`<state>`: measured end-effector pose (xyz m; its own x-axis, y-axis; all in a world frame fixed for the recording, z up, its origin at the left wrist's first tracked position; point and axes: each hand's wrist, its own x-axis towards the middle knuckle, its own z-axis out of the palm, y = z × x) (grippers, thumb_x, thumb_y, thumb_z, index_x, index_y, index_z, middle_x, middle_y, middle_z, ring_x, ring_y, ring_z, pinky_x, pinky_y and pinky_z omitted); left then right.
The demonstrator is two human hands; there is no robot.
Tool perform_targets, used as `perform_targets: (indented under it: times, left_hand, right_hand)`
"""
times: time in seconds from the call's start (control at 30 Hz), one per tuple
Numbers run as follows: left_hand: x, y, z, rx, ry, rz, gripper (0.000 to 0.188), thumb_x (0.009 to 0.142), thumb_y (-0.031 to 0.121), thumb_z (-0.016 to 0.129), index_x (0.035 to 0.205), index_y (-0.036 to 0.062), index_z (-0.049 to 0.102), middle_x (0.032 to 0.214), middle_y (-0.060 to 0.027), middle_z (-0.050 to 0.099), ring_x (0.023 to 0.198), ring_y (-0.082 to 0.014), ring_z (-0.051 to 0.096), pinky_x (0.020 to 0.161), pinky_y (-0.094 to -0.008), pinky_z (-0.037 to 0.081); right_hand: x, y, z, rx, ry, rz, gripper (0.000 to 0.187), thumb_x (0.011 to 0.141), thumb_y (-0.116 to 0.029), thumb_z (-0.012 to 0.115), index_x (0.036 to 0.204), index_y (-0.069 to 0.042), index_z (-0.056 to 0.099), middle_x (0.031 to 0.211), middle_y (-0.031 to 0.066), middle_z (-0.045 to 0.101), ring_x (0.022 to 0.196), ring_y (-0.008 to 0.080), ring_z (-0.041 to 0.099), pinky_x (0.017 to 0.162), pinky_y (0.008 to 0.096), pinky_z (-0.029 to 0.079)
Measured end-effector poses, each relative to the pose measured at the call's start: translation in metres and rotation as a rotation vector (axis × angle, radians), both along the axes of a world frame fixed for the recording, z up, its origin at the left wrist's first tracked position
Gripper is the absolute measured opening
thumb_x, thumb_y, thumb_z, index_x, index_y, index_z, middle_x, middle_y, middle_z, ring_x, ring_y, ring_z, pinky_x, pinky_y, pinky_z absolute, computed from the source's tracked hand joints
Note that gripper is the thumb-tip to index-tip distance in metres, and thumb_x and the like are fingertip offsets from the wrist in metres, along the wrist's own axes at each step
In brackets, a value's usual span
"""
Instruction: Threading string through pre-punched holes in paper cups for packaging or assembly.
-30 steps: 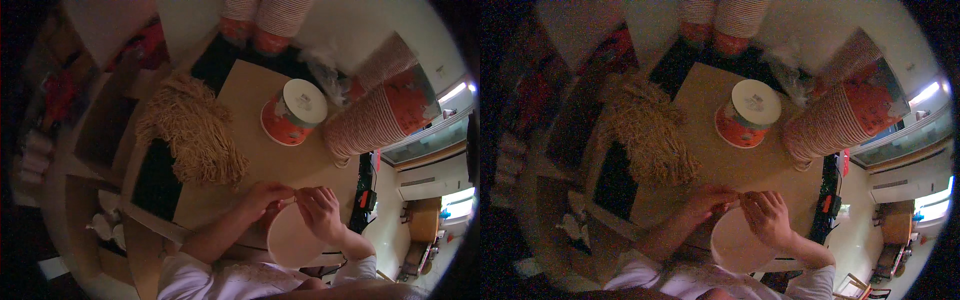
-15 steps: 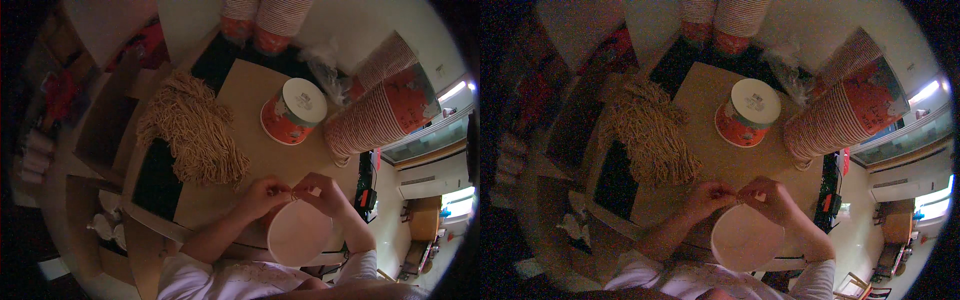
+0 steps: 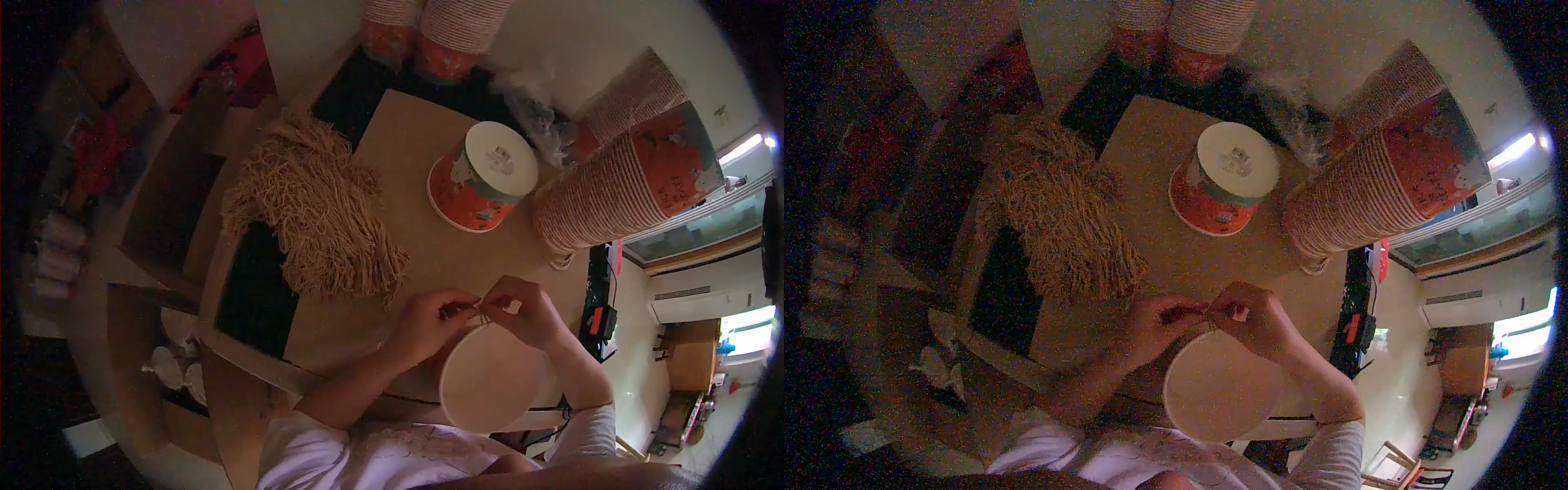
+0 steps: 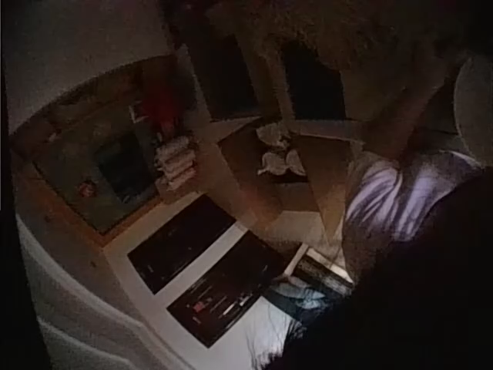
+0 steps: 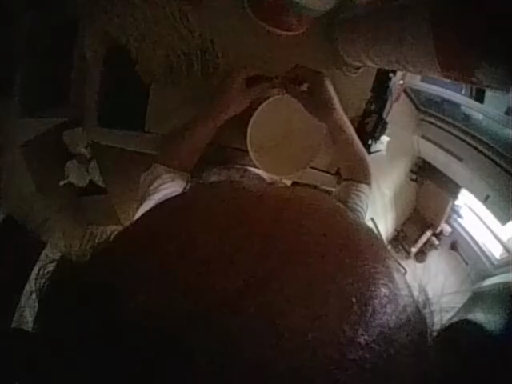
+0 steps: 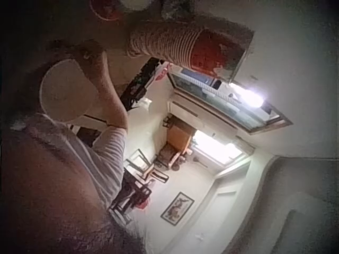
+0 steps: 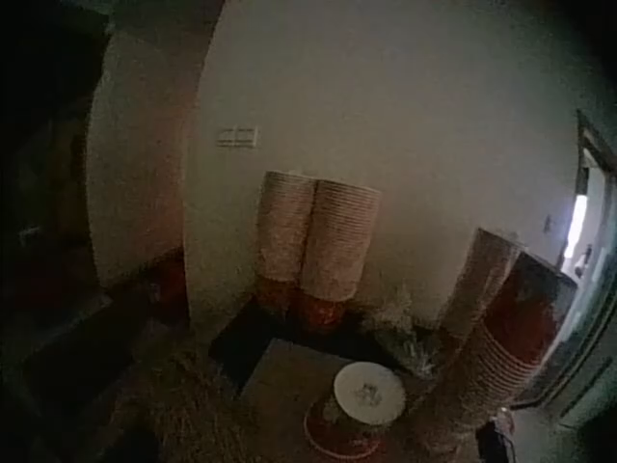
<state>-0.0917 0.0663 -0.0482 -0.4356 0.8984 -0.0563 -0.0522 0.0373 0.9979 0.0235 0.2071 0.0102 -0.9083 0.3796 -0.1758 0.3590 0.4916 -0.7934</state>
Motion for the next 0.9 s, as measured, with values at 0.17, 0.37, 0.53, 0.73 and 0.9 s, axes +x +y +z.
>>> perform_targets:
  times: [0.17,0.37,0.53,0.73,0.9]
  left_hand:
    - [0.001,0.001,0.002,-0.069,0.133,0.028,0.019,0.077,0.011,0.064,0.094,0.0026,0.063,0.077,-0.009,0.064,0.064,-0.0132,0.059,0.06,-0.0258,0.047]
    - [-0.001,0.002,-0.012,-0.025,0.016,0.051,0.011,0.077,0.008,0.062,0.087,0.0022,0.061,0.076,-0.007,0.063,0.065,-0.0111,0.059,0.06,-0.0253,0.047]
    - [-0.006,0.001,-0.016,0.038,-0.034,0.02,0.009,0.078,0.005,0.059,0.086,0.0007,0.059,0.076,-0.0042,0.062,0.069,-0.0092,0.059,0.062,-0.0239,0.048]
    - [-0.008,-0.006,-0.029,0.071,-0.182,0.04,0.014,0.078,0.006,0.061,0.092,0.0009,0.058,0.08,-0.0041,0.062,0.071,-0.009,0.058,0.063,-0.0237,0.048]
    - [-0.011,-0.01,0.006,0.058,0.061,-0.103,0.028,0.075,0.006,0.064,0.103,0.005,0.059,0.083,-0.0046,0.062,0.071,-0.01,0.058,0.062,-0.0234,0.047]
  right_hand:
    - [-0.003,0.0,0.001,0.007,-0.046,-0.003,0.006,0.074,-0.006,0.065,0.075,-0.002,0.06,0.071,0.0034,0.056,0.066,0.0096,0.053,0.06,0.023,0.042]
    - [-0.003,0.005,-0.001,-0.021,-0.06,-0.008,0.01,0.076,-0.013,0.064,0.078,-0.004,0.061,0.071,0.005,0.057,0.064,0.0131,0.052,0.059,0.0267,0.043]
    - [-0.01,0.015,-0.003,-0.22,-0.276,0.185,0.008,0.079,-0.015,0.061,0.081,-0.008,0.063,0.072,0.001,0.059,0.064,0.0082,0.05,0.058,0.0246,0.043]
    - [-0.019,0.017,0.006,-0.285,-0.39,0.235,0.011,0.079,-0.016,0.061,0.082,-0.005,0.064,0.074,0.001,0.062,0.069,0.007,0.054,0.062,0.0228,0.044]
    - [-0.011,0.019,0.0,-0.306,-0.414,0.145,0.012,0.079,-0.014,0.061,0.083,-0.003,0.063,0.076,0.0018,0.062,0.073,0.0078,0.055,0.067,0.023,0.045]
